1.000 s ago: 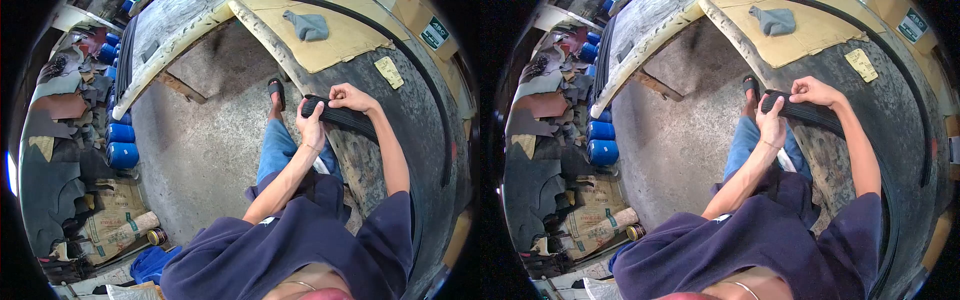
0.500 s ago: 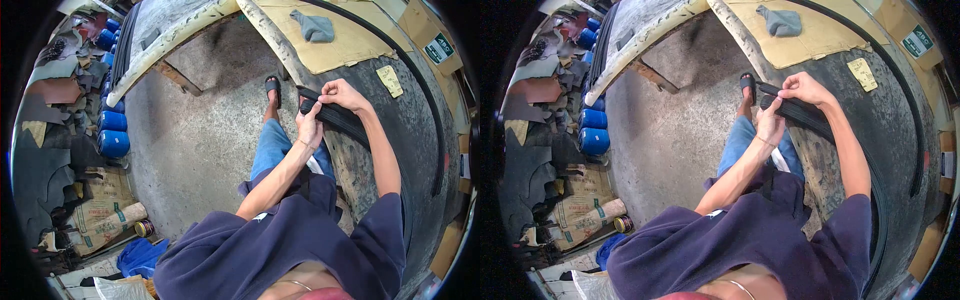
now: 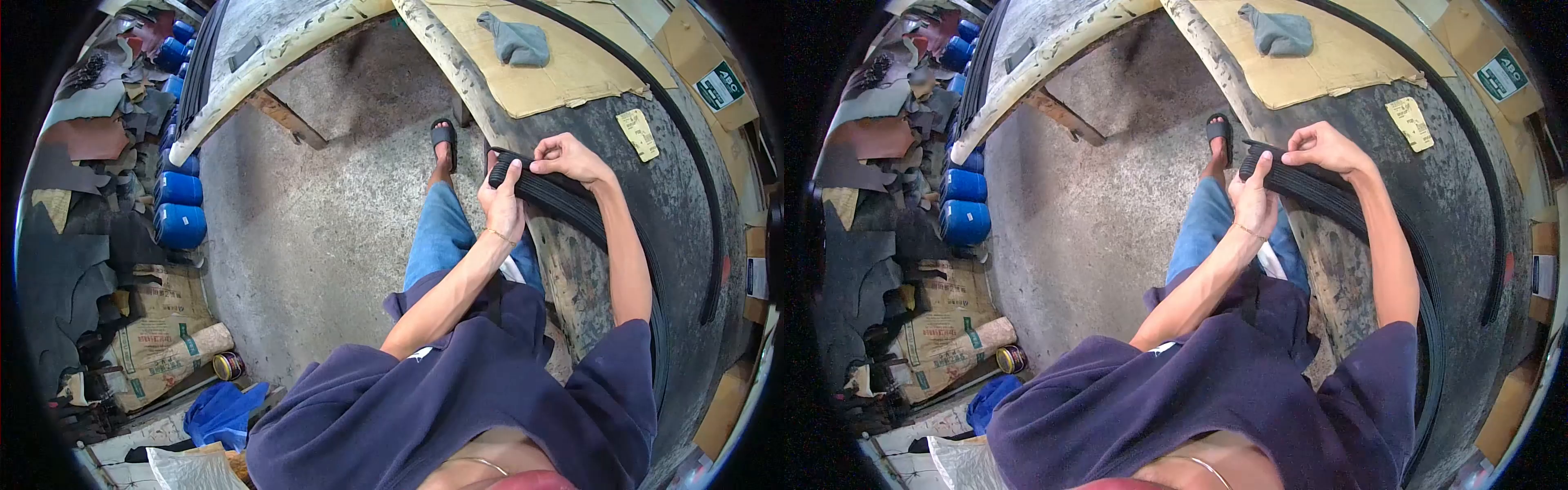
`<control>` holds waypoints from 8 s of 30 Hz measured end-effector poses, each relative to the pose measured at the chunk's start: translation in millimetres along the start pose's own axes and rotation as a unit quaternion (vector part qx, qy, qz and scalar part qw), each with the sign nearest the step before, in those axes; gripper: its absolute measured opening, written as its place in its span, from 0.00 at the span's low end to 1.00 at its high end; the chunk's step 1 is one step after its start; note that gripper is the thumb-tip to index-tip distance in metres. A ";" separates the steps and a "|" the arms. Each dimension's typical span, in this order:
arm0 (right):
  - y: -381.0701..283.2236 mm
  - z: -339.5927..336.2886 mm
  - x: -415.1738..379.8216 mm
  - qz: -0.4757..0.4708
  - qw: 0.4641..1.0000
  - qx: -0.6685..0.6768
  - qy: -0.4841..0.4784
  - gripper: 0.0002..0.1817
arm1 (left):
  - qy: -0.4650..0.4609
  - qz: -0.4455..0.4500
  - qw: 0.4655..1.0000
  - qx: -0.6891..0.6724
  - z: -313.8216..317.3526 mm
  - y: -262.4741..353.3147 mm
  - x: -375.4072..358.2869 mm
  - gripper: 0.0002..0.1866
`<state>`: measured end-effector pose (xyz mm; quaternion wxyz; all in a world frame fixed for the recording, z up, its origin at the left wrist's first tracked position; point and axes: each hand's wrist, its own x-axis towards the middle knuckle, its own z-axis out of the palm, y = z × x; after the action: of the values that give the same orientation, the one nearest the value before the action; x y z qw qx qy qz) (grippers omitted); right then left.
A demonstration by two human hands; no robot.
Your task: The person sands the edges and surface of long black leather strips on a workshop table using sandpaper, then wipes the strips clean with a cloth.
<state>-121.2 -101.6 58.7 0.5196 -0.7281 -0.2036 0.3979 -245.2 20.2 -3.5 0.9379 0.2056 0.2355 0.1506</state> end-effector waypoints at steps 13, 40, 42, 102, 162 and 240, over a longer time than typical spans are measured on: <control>1.7 5.4 -11.3 -0.016 1.000 0.014 0.021 0.07 | 0.012 0.025 1.000 -0.003 3.6 -0.8 3.1 0.19; 30.7 85.4 -57.8 -0.147 0.795 -0.530 0.255 0.38 | -0.120 0.207 0.915 0.325 -43.1 31.9 3.6 0.38; 32.3 87.4 -54.4 -0.160 0.758 -0.569 0.277 0.39 | -0.223 0.111 0.878 0.408 -45.5 43.1 -3.4 0.44; 56.1 44.7 -145.4 -0.028 0.784 -0.558 0.272 0.45 | -0.383 0.357 0.384 0.761 19.6 -6.0 -33.1 0.42; 63.5 57.9 -115.3 -0.153 0.733 -0.583 0.315 0.33 | -0.333 -0.173 0.855 0.358 -59.5 63.2 56.0 0.15; 43.3 28.1 -136.3 -0.022 0.785 -0.544 0.295 0.46 | -0.389 0.376 0.421 0.728 13.9 55.9 0.6 0.47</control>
<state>-230.3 -198.0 65.0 0.0813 -0.9673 -0.2389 -0.0245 -248.0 64.6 33.0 0.2806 0.9164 -0.2332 0.1642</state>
